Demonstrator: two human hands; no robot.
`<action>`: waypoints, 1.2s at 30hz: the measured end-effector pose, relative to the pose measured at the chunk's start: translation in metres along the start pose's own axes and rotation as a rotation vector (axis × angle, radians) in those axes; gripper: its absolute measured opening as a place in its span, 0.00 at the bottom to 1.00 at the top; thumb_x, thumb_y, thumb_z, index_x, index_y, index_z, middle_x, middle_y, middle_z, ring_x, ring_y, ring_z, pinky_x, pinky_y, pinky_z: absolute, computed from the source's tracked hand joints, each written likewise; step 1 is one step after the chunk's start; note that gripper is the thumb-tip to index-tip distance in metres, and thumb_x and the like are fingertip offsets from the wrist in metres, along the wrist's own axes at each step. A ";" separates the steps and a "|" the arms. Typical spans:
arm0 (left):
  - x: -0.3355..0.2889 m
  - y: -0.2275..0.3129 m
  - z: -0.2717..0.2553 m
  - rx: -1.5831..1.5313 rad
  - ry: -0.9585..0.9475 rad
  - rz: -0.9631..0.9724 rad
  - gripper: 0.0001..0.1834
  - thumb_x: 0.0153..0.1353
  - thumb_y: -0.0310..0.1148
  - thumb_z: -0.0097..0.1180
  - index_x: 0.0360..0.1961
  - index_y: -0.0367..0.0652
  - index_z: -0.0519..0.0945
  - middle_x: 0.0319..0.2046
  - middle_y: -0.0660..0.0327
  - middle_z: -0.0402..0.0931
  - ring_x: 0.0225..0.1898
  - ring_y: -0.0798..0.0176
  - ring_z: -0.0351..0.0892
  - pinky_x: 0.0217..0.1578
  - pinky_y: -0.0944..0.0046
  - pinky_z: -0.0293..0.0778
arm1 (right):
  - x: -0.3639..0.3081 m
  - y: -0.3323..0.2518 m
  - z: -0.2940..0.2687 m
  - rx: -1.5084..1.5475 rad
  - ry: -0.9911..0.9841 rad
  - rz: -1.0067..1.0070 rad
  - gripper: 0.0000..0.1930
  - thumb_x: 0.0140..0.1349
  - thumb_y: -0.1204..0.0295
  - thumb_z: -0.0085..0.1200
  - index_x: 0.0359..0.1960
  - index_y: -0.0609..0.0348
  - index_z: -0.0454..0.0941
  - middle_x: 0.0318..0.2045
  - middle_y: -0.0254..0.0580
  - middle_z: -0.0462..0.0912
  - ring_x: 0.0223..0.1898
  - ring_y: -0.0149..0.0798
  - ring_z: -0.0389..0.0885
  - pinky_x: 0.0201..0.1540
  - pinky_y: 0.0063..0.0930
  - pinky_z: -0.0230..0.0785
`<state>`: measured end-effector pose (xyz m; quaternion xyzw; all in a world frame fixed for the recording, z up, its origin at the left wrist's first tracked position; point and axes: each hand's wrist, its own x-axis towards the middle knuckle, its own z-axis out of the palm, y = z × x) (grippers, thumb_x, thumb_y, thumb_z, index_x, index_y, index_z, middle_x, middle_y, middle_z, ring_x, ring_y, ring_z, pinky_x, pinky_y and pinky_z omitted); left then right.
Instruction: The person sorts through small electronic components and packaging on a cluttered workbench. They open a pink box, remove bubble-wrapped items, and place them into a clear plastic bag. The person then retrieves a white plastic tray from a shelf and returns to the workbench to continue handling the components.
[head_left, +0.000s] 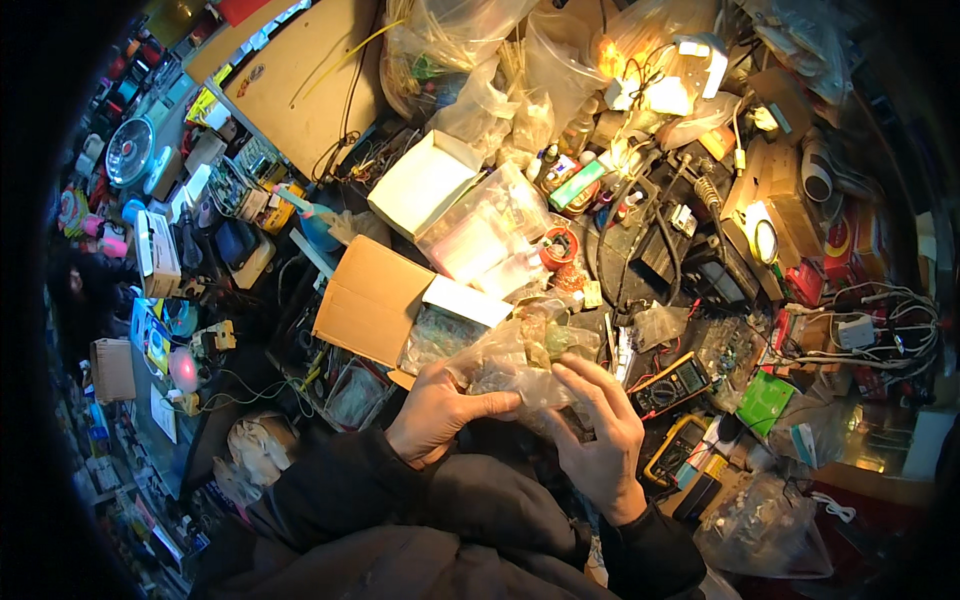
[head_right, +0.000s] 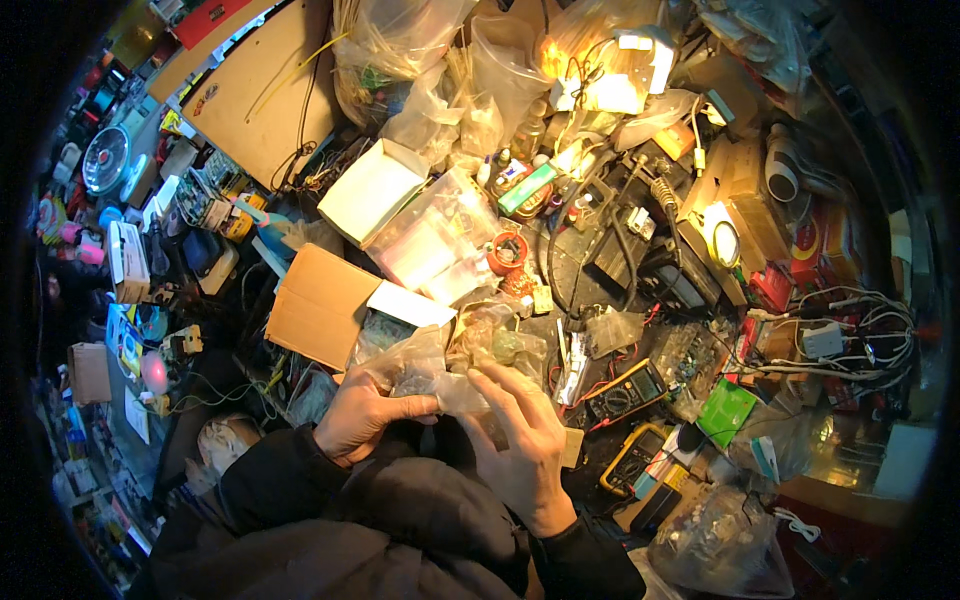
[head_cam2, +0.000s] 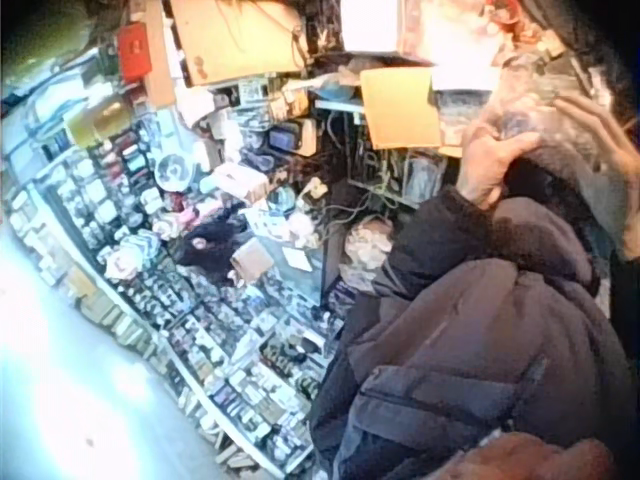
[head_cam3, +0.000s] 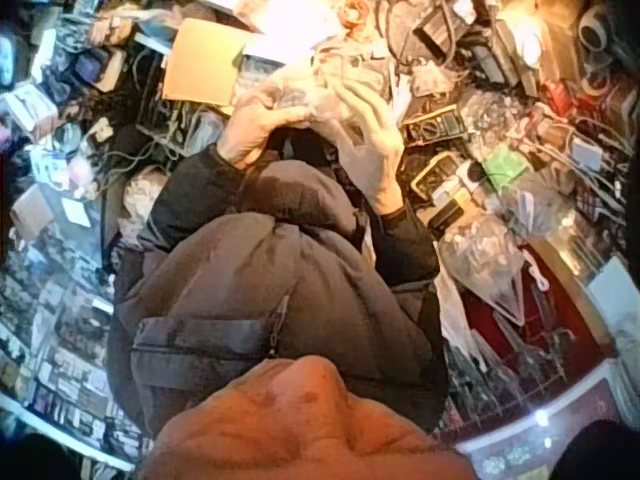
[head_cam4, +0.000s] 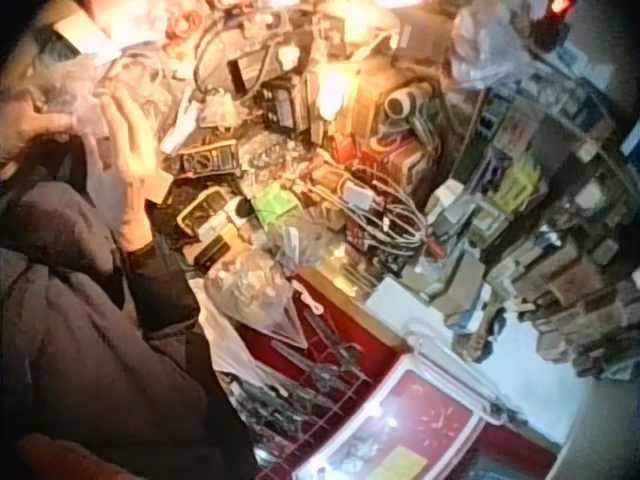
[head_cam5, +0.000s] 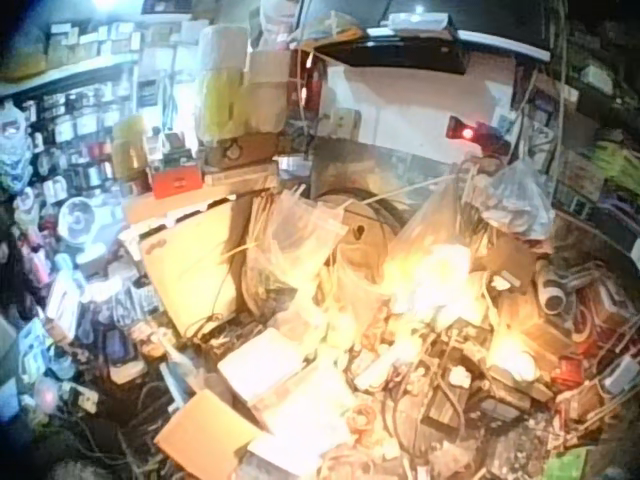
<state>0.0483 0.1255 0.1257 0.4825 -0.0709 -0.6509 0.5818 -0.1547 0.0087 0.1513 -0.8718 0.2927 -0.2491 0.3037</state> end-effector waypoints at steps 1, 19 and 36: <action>0.000 0.002 -0.003 -0.002 -0.007 0.003 0.29 0.72 0.19 0.75 0.72 0.33 0.82 0.62 0.54 0.89 0.59 0.60 0.90 0.59 0.57 0.89 | 0.003 0.000 0.004 0.006 -0.029 0.041 0.19 0.66 0.80 0.76 0.58 0.63 0.91 0.58 0.51 0.94 0.58 0.54 0.95 0.60 0.40 0.87; 0.007 0.014 -0.076 -0.237 -0.159 -0.154 0.35 0.90 0.51 0.54 0.85 0.38 0.69 0.77 0.54 0.78 0.74 0.55 0.82 0.67 0.50 0.90 | 0.030 -0.021 0.024 0.559 -0.113 0.620 0.07 0.85 0.73 0.61 0.51 0.67 0.83 0.39 0.38 0.91 0.34 0.24 0.84 0.38 0.21 0.76; 0.006 -0.007 -0.102 0.708 -0.436 -0.046 0.39 0.83 0.66 0.62 0.55 0.31 0.85 0.44 0.61 0.83 0.48 0.71 0.75 0.51 0.61 0.76 | 0.029 -0.030 0.068 0.377 -0.323 0.490 0.09 0.70 0.75 0.78 0.46 0.65 0.91 0.35 0.43 0.95 0.35 0.32 0.94 0.42 0.29 0.86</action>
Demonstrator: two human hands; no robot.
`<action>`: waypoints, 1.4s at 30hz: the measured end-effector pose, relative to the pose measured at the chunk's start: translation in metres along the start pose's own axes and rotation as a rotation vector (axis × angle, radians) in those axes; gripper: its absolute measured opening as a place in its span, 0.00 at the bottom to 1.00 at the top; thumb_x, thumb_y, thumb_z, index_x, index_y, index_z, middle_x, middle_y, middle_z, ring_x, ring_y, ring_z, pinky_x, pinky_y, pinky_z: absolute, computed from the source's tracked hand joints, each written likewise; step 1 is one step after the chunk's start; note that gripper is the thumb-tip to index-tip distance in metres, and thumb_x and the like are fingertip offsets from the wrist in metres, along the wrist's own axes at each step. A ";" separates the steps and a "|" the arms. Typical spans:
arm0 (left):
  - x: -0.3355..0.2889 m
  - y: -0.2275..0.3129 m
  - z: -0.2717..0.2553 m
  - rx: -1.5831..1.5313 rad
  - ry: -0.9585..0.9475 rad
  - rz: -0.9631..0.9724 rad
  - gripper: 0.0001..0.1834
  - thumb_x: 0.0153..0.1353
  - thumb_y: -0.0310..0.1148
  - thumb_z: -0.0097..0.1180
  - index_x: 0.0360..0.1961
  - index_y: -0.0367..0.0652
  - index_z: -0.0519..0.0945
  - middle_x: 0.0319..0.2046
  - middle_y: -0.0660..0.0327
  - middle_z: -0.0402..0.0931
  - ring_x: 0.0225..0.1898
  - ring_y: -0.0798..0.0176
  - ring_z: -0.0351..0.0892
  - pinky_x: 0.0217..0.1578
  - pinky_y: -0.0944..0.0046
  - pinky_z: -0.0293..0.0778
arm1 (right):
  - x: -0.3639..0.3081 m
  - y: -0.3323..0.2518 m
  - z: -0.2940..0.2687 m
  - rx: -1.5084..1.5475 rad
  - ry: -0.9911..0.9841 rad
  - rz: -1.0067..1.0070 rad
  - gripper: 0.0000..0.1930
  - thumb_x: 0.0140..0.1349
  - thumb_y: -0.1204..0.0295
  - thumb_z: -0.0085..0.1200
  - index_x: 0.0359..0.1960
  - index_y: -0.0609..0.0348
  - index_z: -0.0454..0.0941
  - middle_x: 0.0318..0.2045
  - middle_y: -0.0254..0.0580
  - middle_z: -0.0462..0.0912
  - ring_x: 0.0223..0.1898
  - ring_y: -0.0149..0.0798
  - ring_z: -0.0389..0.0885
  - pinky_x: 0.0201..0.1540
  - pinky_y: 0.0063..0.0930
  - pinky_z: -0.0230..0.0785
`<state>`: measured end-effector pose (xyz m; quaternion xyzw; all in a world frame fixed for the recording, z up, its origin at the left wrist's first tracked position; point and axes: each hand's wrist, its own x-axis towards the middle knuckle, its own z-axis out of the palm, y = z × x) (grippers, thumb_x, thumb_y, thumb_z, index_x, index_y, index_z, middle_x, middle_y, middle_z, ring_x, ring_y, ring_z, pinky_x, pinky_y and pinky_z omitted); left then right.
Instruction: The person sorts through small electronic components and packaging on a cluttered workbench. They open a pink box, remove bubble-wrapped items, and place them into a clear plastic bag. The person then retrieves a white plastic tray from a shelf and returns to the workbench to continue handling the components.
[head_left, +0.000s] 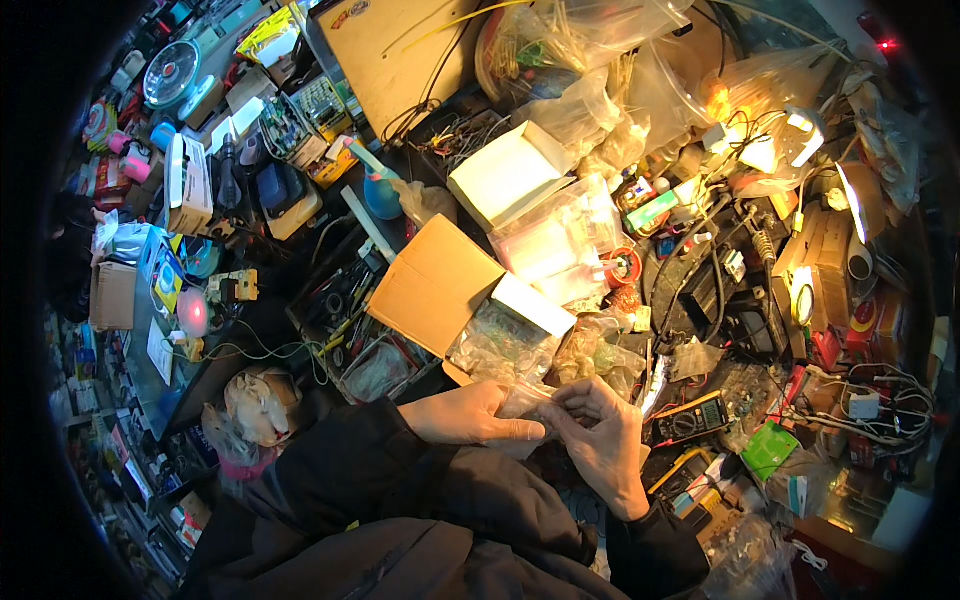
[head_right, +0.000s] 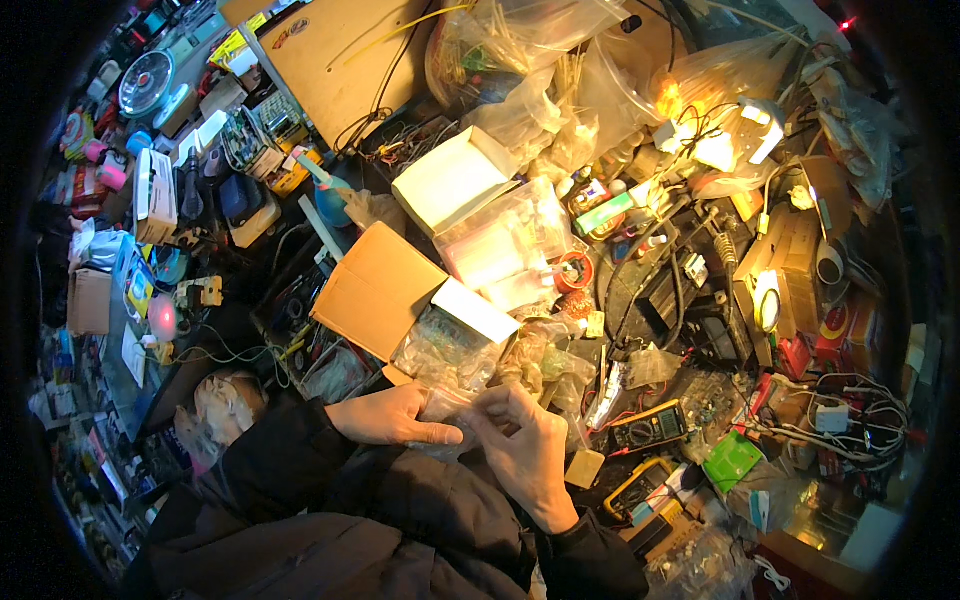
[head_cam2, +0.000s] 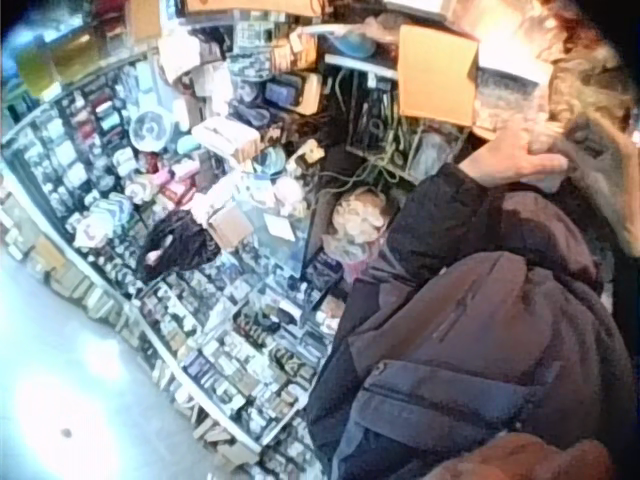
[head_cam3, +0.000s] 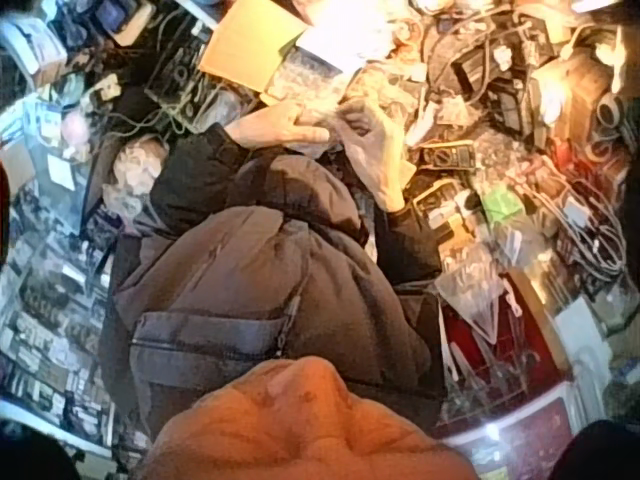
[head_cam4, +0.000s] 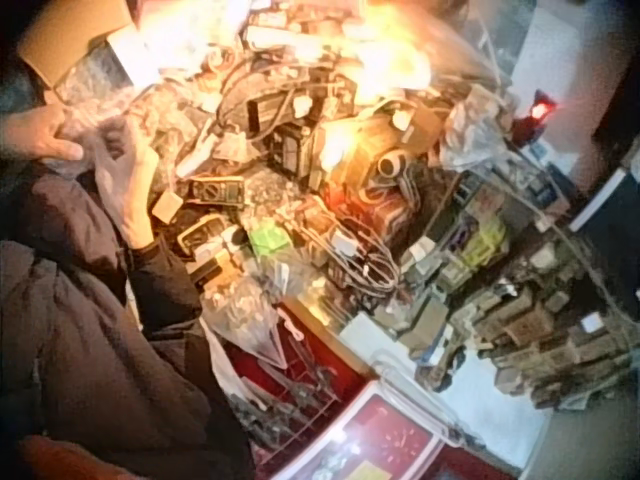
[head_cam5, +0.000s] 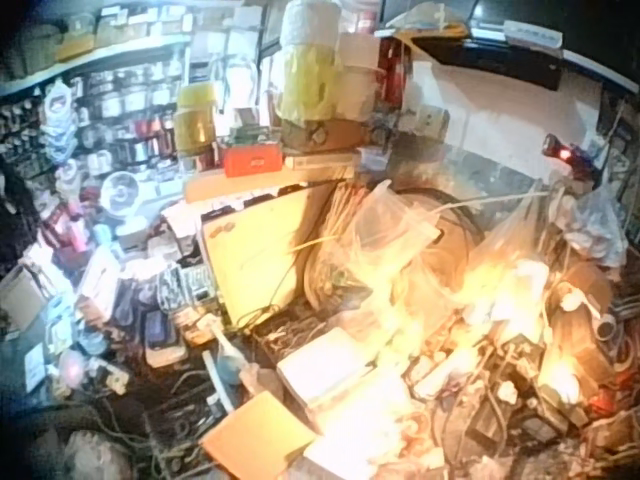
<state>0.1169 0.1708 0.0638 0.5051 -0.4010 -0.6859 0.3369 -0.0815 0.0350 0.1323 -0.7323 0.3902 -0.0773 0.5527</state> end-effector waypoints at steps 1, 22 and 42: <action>-0.001 -0.003 -0.002 0.054 -0.045 -0.156 0.34 0.84 0.58 0.64 0.62 0.30 0.84 0.50 0.59 0.85 0.51 0.69 0.77 0.55 0.59 0.77 | -0.001 0.003 0.002 0.018 -0.039 0.024 0.09 0.74 0.77 0.76 0.48 0.67 0.87 0.37 0.37 0.94 0.37 0.25 0.90 0.43 0.24 0.84; -0.094 -0.094 0.021 -0.628 0.097 -0.064 0.27 0.90 0.35 0.57 0.82 0.35 0.75 0.76 0.53 0.83 0.77 0.60 0.79 0.78 0.57 0.72 | 0.056 0.078 0.085 -0.458 -0.042 -0.088 0.19 0.66 0.66 0.80 0.55 0.61 0.92 0.37 0.47 0.93 0.35 0.46 0.92 0.39 0.39 0.82; -0.063 -0.045 -0.013 -0.359 0.519 0.274 0.17 0.83 0.24 0.64 0.67 0.36 0.91 0.82 0.56 0.76 0.77 0.57 0.78 0.74 0.57 0.75 | 0.057 0.042 0.024 0.490 -0.156 0.372 0.09 0.80 0.70 0.66 0.51 0.61 0.81 0.51 0.40 0.91 0.52 0.34 0.90 0.56 0.34 0.85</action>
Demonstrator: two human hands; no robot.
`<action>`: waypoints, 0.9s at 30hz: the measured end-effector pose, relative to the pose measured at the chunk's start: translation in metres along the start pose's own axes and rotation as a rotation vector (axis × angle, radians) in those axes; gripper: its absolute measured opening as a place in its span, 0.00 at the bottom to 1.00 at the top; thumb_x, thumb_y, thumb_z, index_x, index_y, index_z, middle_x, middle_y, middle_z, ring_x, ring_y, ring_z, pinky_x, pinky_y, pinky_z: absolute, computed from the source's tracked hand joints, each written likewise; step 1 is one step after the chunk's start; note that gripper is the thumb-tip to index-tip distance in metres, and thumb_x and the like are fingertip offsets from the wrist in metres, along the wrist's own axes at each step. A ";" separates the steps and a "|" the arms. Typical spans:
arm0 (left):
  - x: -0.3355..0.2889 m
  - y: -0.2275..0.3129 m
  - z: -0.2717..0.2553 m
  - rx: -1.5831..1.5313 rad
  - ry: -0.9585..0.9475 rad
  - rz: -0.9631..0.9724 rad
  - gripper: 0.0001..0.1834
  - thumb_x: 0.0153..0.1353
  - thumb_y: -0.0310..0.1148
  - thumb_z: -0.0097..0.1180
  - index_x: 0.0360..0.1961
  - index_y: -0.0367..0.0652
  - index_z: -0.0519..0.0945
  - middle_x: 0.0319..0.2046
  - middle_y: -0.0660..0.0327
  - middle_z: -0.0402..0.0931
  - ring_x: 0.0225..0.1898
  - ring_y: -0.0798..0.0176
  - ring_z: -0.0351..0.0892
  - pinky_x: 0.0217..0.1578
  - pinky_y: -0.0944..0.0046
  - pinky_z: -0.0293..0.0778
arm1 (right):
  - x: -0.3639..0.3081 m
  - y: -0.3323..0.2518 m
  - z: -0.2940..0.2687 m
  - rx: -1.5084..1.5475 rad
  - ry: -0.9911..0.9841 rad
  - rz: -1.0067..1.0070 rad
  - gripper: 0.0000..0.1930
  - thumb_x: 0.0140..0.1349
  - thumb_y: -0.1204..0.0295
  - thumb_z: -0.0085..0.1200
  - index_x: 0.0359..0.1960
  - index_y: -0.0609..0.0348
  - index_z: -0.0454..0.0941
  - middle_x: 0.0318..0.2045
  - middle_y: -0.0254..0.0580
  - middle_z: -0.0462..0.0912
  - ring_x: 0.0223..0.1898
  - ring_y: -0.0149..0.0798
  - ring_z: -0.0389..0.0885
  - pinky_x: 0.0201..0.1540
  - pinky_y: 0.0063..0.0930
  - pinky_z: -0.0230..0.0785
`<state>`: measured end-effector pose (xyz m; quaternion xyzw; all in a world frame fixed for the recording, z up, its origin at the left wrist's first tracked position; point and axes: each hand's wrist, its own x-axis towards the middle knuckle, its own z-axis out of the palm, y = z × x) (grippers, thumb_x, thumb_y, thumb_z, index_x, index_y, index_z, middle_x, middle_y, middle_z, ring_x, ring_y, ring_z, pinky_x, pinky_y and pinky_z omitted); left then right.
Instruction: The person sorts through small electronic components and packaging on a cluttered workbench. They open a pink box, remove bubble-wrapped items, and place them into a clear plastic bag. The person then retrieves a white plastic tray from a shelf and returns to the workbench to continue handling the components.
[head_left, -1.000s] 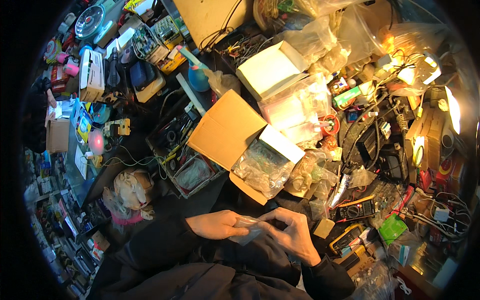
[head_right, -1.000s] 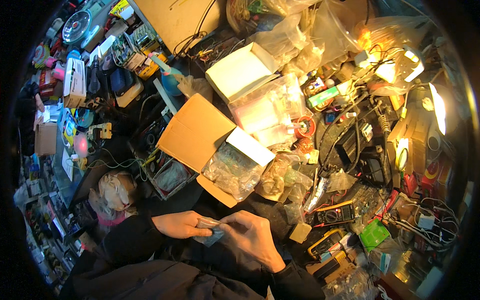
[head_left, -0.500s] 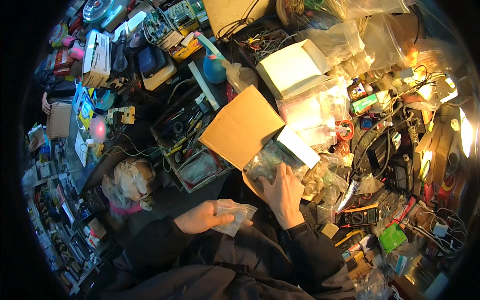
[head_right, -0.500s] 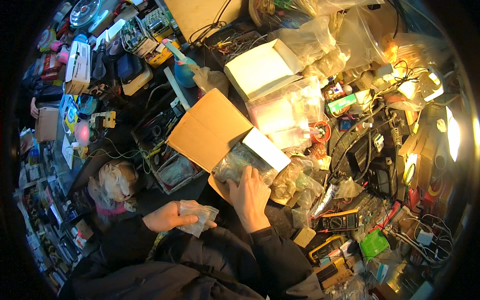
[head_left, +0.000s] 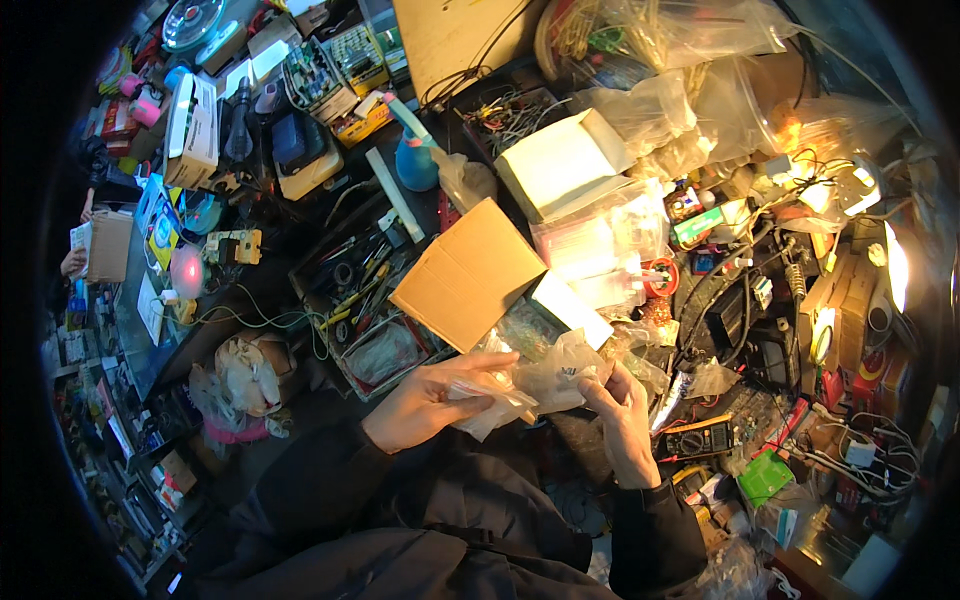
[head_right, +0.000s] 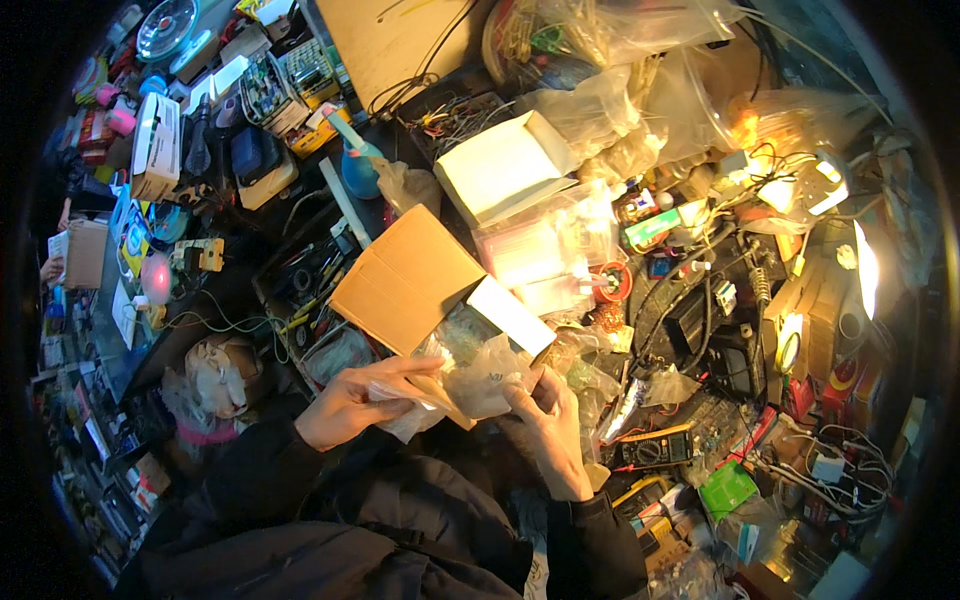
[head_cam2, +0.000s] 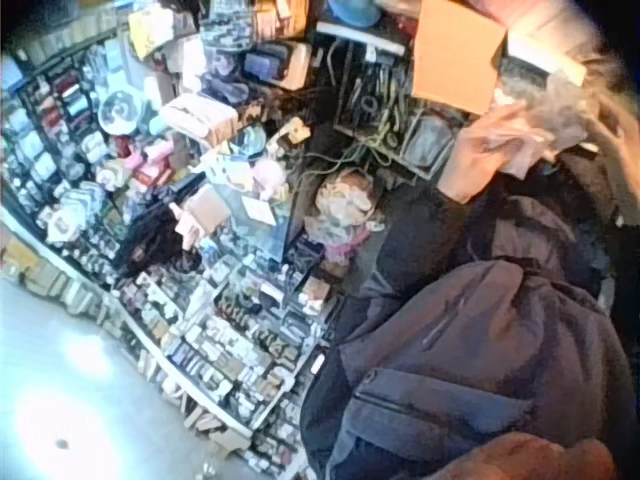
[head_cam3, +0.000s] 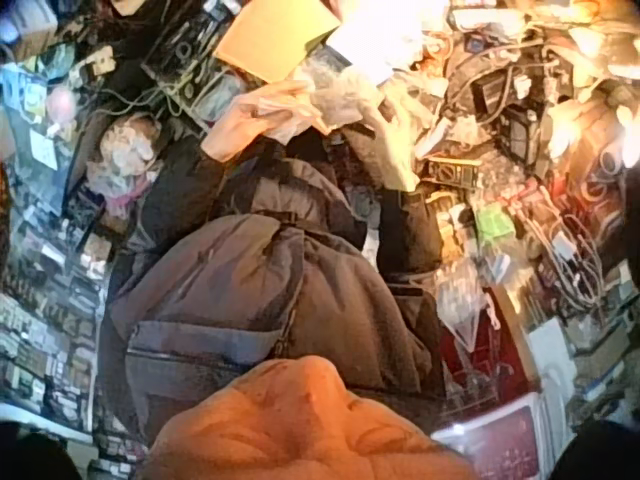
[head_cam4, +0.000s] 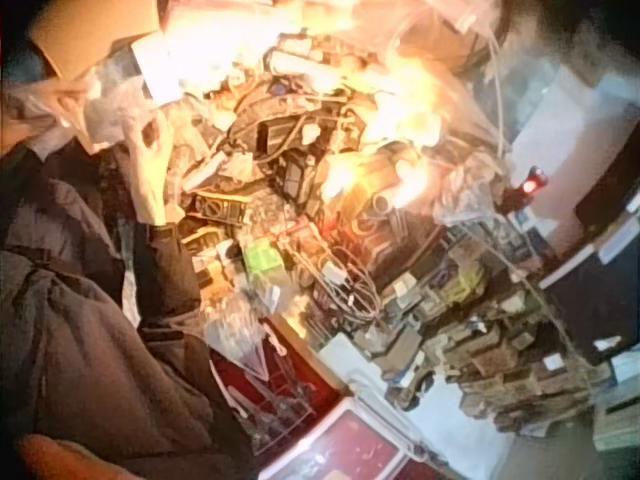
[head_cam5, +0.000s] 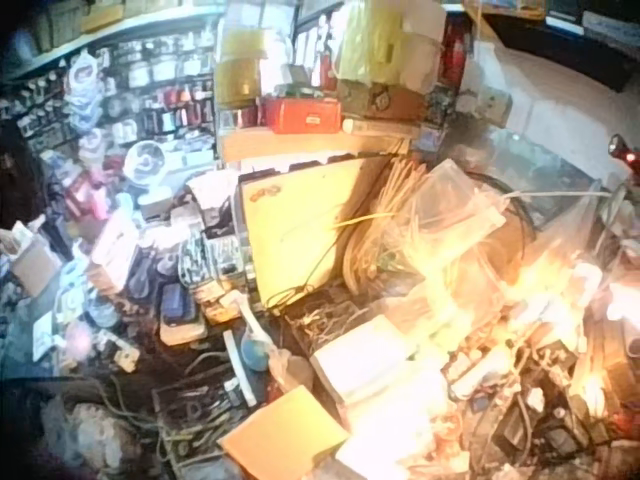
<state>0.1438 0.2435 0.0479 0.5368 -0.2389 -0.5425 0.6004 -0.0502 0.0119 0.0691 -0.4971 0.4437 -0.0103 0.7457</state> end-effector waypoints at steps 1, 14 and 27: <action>0.008 0.004 0.000 0.023 -0.056 0.021 0.15 0.82 0.23 0.65 0.65 0.37 0.92 0.85 0.55 0.73 0.81 0.55 0.75 0.76 0.55 0.73 | -0.006 -0.002 -0.002 0.056 -0.003 -0.004 0.08 0.80 0.70 0.66 0.49 0.61 0.80 0.51 0.41 0.91 0.52 0.34 0.90 0.56 0.34 0.85; 0.029 0.016 0.027 0.038 -0.229 -0.083 0.18 0.81 0.30 0.70 0.66 0.33 0.90 0.69 0.56 0.88 0.66 0.62 0.86 0.68 0.60 0.79 | -0.041 -0.026 -0.010 -0.119 -0.016 -0.171 0.29 0.71 0.71 0.80 0.70 0.67 0.83 0.54 0.42 0.93 0.51 0.30 0.90 0.54 0.26 0.82; 0.038 0.031 0.027 -0.255 0.296 -0.136 0.17 0.85 0.33 0.63 0.64 0.31 0.89 0.57 0.56 0.94 0.57 0.64 0.93 0.60 0.62 0.85 | -0.038 -0.038 -0.030 0.058 -0.013 -0.213 0.08 0.80 0.74 0.71 0.53 0.66 0.92 0.44 0.37 0.96 0.44 0.28 0.92 0.53 0.25 0.83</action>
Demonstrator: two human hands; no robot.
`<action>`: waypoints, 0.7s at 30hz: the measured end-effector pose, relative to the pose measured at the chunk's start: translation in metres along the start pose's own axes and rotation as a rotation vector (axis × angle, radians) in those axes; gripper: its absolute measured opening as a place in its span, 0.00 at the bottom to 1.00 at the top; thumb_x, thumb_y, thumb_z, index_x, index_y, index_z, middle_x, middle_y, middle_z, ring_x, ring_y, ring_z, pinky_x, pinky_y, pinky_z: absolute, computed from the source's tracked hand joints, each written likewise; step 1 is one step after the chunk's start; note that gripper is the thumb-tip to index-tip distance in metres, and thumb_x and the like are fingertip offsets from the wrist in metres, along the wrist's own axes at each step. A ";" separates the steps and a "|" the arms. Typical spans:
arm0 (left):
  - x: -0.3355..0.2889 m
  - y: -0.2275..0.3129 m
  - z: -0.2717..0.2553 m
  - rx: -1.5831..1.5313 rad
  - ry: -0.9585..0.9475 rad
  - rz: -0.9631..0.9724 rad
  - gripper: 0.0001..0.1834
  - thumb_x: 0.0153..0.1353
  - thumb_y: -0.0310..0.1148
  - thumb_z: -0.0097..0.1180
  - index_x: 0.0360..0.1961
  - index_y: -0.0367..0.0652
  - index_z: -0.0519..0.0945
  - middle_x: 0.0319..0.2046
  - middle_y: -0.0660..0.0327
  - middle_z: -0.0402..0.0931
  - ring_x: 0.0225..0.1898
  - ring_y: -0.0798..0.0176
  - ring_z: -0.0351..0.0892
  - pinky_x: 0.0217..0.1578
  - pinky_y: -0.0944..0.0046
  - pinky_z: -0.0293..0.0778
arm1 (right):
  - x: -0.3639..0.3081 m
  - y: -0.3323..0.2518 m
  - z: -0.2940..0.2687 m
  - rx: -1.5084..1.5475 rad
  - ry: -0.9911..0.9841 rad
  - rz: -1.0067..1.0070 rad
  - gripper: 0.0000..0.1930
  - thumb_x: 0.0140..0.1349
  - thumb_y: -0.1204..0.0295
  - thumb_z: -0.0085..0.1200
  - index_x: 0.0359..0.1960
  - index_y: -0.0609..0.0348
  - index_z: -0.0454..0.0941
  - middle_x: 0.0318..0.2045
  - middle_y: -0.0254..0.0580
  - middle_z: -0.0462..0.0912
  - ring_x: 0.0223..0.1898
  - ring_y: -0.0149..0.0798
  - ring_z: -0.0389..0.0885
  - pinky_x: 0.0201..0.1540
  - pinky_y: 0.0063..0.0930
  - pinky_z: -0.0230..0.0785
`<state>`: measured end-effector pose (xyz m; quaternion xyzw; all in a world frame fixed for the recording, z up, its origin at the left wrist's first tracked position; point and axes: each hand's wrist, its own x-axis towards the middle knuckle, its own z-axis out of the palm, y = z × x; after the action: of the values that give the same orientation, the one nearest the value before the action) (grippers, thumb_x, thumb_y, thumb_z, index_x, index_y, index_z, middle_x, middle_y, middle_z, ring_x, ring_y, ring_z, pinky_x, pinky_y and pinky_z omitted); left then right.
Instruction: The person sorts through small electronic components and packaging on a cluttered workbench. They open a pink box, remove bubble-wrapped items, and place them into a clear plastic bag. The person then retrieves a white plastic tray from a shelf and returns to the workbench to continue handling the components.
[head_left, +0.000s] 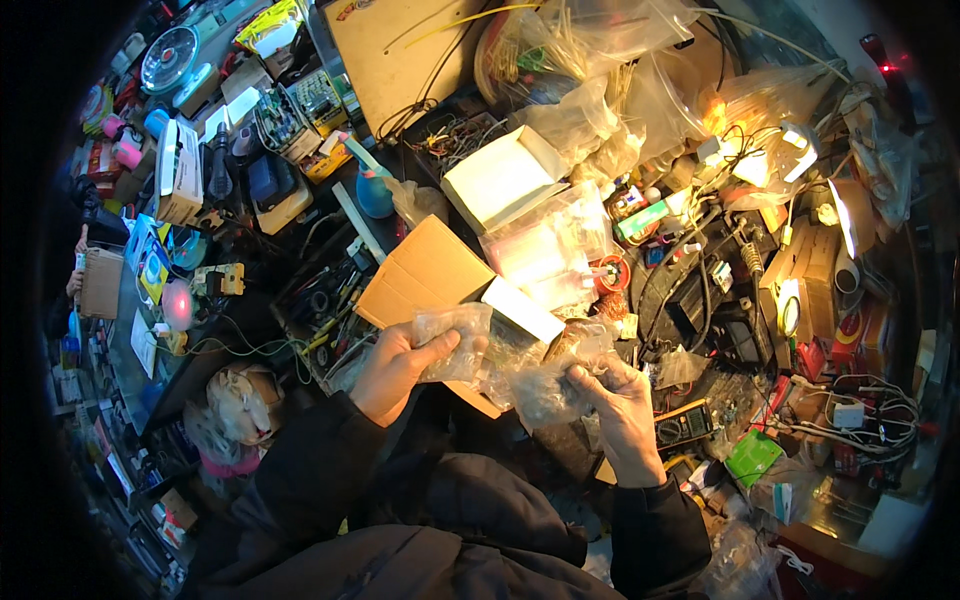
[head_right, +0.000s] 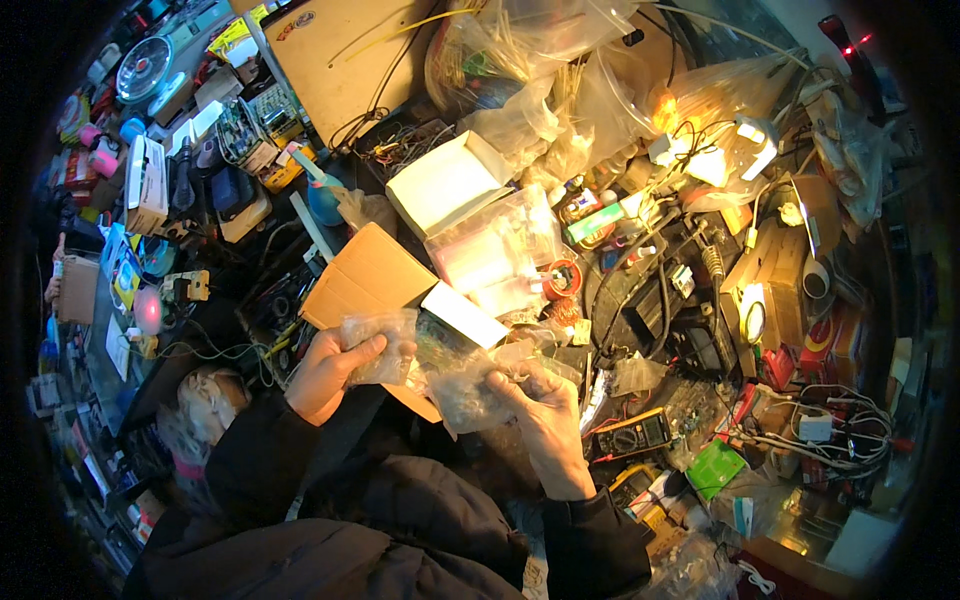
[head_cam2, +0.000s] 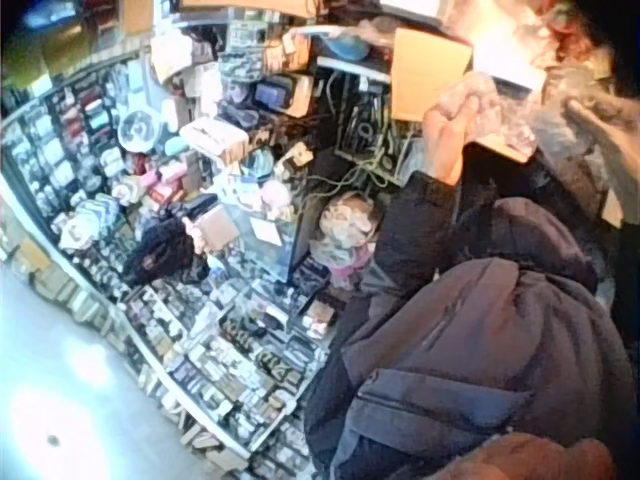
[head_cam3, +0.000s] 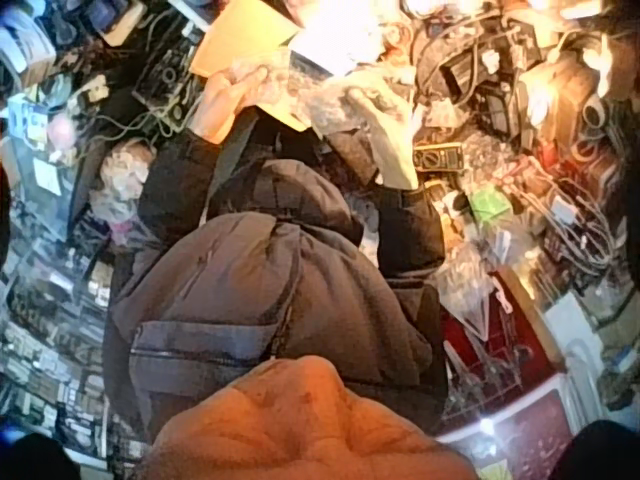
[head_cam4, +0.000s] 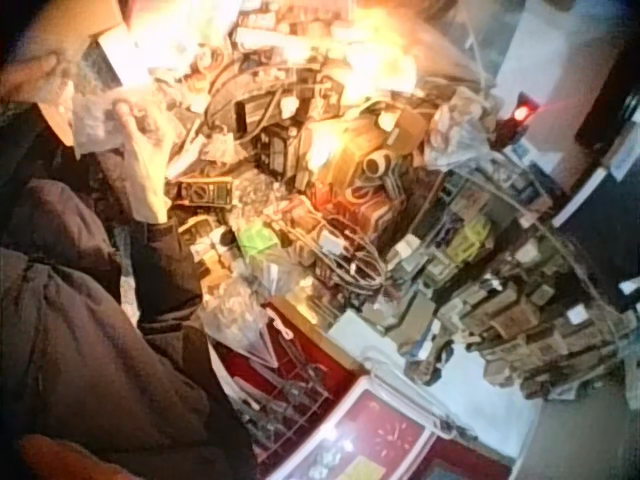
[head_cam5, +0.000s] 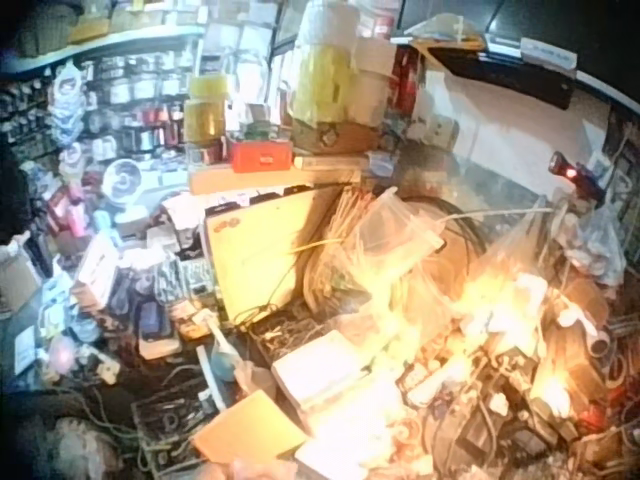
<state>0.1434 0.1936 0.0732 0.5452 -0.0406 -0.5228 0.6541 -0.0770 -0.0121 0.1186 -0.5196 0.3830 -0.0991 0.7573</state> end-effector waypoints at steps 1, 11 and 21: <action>0.002 0.002 0.005 -0.045 -0.017 0.037 0.17 0.86 0.33 0.62 0.64 0.31 0.89 0.57 0.56 0.94 0.57 0.64 0.93 0.61 0.62 0.85 | 0.000 0.001 0.000 0.011 0.021 0.017 0.08 0.80 0.74 0.71 0.54 0.66 0.92 0.44 0.37 0.96 0.44 0.28 0.92 0.52 0.25 0.83; 0.006 -0.015 0.064 0.437 -0.024 0.409 0.19 0.86 0.31 0.60 0.70 0.37 0.88 0.68 0.51 0.90 0.69 0.56 0.87 0.69 0.58 0.80 | -0.008 0.003 0.014 0.156 0.095 0.104 0.10 0.81 0.73 0.69 0.56 0.65 0.88 0.45 0.34 0.93 0.47 0.29 0.92 0.51 0.25 0.85; 0.011 -0.048 0.081 0.490 -0.201 0.148 0.22 0.88 0.35 0.56 0.72 0.31 0.85 0.72 0.41 0.84 0.74 0.43 0.83 0.74 0.54 0.77 | -0.007 0.005 0.013 0.386 0.086 0.286 0.14 0.84 0.77 0.59 0.66 0.64 0.80 0.57 0.43 0.91 0.50 0.38 0.94 0.51 0.37 0.94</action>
<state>0.0674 0.1379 0.0635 0.6281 -0.2701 -0.4997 0.5319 -0.0737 0.0033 0.1201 -0.3011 0.4587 -0.0841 0.8318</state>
